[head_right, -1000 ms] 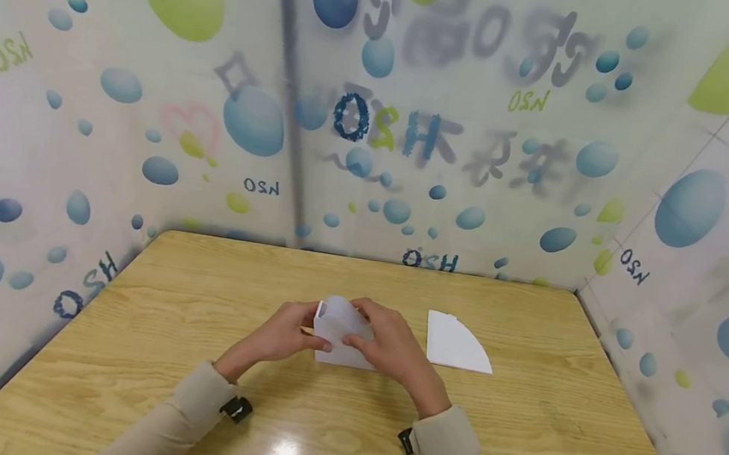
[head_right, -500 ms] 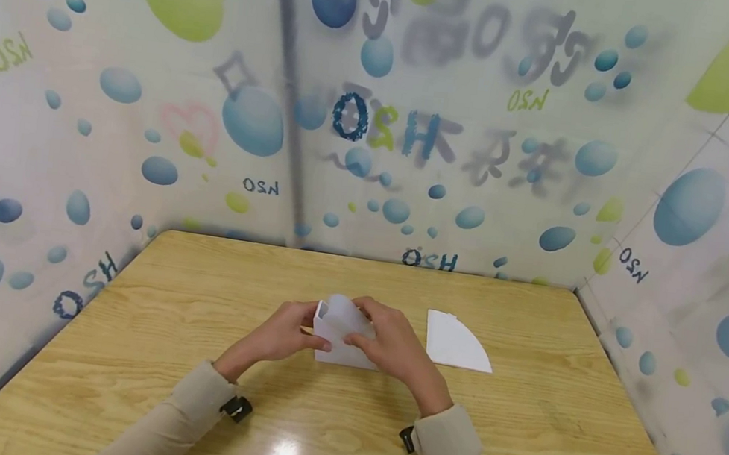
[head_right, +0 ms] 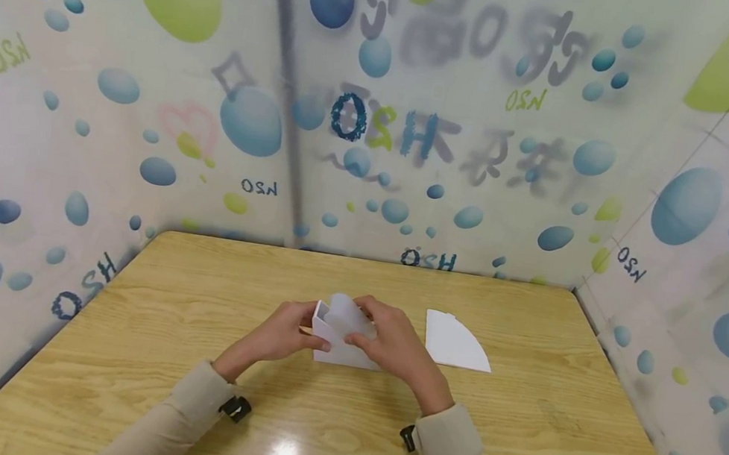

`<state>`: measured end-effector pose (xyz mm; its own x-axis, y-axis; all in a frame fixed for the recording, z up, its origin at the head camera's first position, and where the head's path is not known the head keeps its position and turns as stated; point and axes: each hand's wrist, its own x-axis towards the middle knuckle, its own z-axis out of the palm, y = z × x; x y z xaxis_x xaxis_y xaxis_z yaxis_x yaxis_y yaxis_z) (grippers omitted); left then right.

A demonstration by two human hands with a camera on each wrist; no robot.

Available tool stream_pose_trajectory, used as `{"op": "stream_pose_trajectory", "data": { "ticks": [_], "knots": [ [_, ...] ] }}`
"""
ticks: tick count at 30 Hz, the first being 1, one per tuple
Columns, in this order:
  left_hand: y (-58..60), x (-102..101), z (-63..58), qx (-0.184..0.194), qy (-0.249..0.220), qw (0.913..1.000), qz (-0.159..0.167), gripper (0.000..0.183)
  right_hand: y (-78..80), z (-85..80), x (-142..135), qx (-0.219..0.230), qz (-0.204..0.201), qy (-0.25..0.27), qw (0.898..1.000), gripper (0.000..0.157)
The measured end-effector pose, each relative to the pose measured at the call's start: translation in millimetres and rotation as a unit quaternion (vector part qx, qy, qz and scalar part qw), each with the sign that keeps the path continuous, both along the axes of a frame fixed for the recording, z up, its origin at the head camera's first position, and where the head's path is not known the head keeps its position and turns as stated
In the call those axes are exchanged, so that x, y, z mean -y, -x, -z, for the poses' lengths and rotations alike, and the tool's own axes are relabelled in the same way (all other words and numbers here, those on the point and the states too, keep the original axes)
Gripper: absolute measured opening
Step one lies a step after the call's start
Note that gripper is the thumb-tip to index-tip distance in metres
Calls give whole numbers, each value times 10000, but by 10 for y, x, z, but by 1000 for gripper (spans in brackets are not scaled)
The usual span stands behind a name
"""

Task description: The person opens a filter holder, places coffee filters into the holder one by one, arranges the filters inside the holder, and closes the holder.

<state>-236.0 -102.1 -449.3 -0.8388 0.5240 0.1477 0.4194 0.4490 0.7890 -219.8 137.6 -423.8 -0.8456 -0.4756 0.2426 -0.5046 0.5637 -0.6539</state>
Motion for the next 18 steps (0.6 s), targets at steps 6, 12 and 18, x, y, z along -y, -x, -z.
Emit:
{"op": "stream_pose_trajectory", "data": {
  "ticks": [6, 12, 18],
  "knots": [
    [9, 5, 12, -37, -7, 10000, 23, 41, -2, -6, -17, 0, -46, 43, 10000, 48],
    [22, 4, 23, -47, 36, 10000, 30, 42, 0, -19, -29, 17, -22, 40, 10000, 48],
    [14, 3, 18, -61, 19, 10000, 54, 40, -1, -26, -38, 142, 53, 73, 9999, 46]
  ]
}}
